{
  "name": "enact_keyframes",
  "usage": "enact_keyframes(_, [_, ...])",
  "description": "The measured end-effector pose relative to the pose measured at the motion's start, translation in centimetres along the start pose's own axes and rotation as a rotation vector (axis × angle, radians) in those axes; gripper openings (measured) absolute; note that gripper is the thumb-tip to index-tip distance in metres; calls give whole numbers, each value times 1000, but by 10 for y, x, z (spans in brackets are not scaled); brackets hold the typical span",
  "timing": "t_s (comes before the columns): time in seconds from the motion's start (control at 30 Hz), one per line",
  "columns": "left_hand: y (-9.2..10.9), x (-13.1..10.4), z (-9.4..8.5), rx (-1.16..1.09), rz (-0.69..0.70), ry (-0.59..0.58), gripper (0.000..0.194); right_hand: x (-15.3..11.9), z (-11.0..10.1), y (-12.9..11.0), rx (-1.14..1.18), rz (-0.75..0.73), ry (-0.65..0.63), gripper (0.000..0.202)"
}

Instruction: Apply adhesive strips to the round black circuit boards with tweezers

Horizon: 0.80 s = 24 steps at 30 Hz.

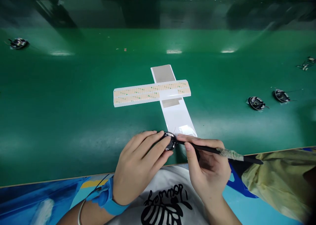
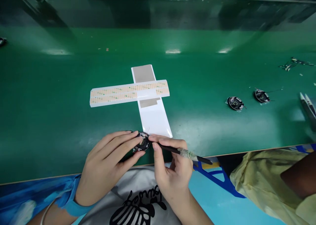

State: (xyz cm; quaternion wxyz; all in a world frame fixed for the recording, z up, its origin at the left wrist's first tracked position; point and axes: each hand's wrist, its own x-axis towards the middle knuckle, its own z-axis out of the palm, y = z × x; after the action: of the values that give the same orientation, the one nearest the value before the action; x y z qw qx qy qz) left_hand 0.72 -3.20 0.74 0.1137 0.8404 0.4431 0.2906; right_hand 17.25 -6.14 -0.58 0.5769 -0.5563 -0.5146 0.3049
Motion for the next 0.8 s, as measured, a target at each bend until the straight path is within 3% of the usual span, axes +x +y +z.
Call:
enact_keyframes(0.27, [2, -2, 1, -39, -99, 41, 40, -1, 1, 1, -33, -10, -4, 30])
enact_keyframes(0.8, [2, 0, 1, -79, -127, 42, 39, -2, 0, 1, -44, -31, -12, 32])
